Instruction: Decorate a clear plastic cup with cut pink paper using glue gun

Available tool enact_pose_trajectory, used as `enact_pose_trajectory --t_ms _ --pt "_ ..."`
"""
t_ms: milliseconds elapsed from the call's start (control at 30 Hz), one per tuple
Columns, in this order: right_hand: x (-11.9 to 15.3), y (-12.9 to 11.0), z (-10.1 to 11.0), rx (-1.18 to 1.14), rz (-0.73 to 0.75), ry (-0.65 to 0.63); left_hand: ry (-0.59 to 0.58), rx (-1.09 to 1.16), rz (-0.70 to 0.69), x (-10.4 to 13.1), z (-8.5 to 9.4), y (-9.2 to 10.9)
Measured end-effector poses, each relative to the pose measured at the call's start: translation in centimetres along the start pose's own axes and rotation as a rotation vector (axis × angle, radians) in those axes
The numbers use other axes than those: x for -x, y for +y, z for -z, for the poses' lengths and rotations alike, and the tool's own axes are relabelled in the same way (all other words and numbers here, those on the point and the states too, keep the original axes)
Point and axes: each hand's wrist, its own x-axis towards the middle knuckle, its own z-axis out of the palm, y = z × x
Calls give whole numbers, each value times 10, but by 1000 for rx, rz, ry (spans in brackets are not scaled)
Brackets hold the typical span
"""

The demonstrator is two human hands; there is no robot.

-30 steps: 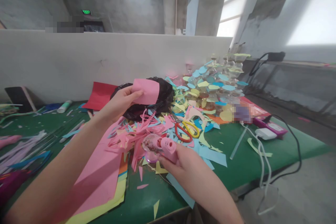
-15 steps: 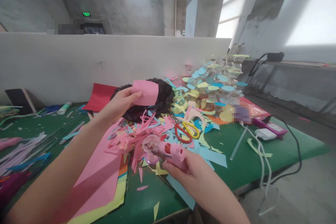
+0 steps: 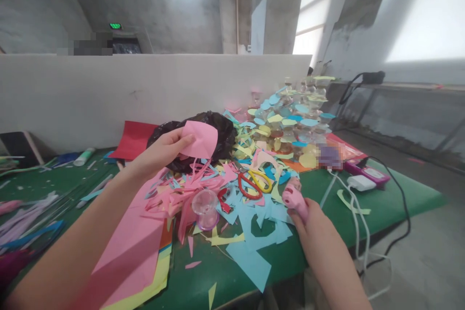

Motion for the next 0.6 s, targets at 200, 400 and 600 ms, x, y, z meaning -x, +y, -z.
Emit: enact_pose_trajectory --t_ms 200,400,600 --pt "-5 -21 -14 578 134 138 -86 -71 -16 5 -1 7" --pt "0 -64 13 308 167 193 -146 -46 101 22 -5 11" --pt "-15 -130 38 -644 260 -256 -225 -26 199 47 -12 11"
